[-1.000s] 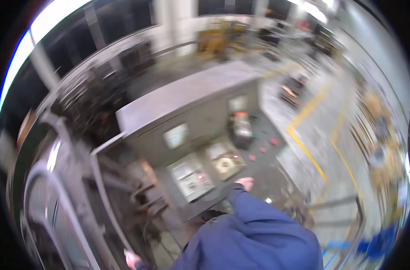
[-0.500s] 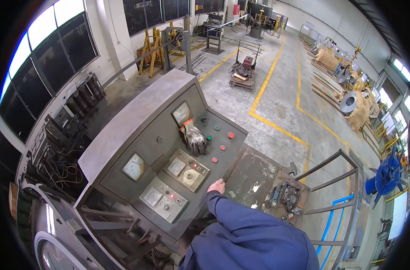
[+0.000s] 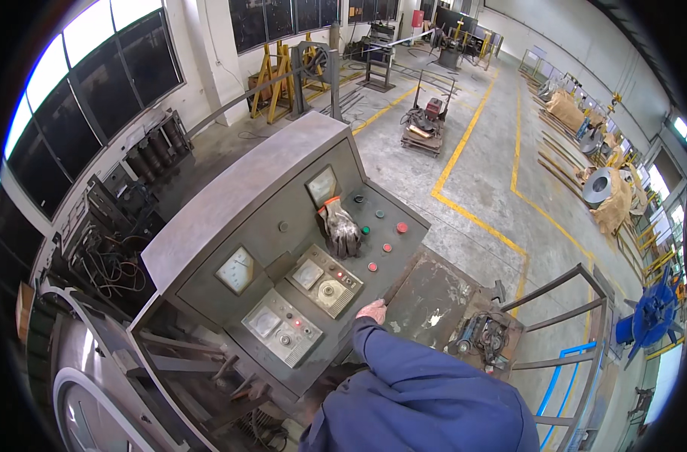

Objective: Operating a large industrial machine by interacting with buttons and controls on a console.

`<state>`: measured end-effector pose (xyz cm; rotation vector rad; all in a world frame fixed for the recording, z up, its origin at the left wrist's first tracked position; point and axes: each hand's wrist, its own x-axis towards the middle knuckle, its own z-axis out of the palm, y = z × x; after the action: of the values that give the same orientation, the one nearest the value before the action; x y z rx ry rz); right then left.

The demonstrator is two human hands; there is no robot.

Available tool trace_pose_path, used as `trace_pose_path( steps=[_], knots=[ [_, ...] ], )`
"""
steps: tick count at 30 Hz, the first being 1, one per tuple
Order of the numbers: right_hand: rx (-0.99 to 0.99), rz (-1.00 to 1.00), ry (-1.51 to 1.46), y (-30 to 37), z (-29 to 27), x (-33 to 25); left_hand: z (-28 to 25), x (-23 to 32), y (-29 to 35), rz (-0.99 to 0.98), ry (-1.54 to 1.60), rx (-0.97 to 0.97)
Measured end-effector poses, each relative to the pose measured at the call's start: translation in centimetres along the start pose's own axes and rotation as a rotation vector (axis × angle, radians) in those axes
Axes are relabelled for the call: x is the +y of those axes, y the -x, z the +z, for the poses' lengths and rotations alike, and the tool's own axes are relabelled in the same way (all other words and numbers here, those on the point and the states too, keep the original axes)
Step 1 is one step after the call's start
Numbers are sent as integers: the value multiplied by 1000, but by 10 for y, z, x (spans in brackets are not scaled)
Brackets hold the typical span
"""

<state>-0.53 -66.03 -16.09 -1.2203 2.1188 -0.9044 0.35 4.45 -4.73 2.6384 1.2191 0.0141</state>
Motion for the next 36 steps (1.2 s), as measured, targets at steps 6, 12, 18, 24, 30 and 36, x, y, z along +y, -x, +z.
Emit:
trace_pose_path(
  steps=[6, 12, 18, 24, 30, 36],
  knots=[
    [50, 150, 18, 23, -14, -33, -16, 0, 18, -54, 49, -2],
    [52, 157, 65, 21, -20, -38, -21, 10, 25, -52, 31, -17],
    [60, 171, 44, 22, -22, -42, -45, 34, 50, -44, 52, -41],
    [63, 66, 103, 18, -13, -30, -40, 29, 45, -80, 101, -4],
    [18, 112, 69, 20, -16, -36, -39, 26, 45, -101, 114, -17],
    [19, 64, 133, 17, -11, -29, -50, 35, 53, -75, 113, -40]
  ],
)
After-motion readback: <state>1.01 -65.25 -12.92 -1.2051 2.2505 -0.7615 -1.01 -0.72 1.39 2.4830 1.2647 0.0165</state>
